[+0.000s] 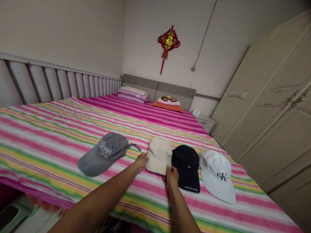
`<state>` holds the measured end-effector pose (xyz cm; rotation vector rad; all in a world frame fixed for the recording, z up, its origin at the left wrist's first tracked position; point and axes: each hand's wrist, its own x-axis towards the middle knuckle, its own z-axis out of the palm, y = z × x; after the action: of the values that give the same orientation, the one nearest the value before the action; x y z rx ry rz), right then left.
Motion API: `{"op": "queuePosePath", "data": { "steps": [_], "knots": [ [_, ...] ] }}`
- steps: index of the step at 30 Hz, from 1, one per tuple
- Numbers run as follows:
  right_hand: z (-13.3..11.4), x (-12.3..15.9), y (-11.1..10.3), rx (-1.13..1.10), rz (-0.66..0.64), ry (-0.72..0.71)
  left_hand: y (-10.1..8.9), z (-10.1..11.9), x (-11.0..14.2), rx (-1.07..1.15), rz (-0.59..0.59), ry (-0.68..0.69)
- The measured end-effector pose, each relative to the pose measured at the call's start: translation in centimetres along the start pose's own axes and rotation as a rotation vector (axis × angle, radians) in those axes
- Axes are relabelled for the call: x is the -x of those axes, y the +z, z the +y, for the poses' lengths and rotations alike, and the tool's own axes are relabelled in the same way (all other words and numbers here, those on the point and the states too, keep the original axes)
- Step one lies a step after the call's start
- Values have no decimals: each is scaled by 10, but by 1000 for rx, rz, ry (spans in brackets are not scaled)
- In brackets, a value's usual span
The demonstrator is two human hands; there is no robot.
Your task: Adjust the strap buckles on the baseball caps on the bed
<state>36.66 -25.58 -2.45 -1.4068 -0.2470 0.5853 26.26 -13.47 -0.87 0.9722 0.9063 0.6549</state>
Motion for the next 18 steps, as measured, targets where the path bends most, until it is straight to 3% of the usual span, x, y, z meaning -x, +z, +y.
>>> {"op": "queuePosePath", "data": {
  "steps": [8,18],
  "knots": [
    [-3,15,3,119,-64,50,-8,-6,-2,-97,160,169],
    [-3,20,-9,288,-44,-2,-1,-9,-7,-368,131,234]
  ]
}}
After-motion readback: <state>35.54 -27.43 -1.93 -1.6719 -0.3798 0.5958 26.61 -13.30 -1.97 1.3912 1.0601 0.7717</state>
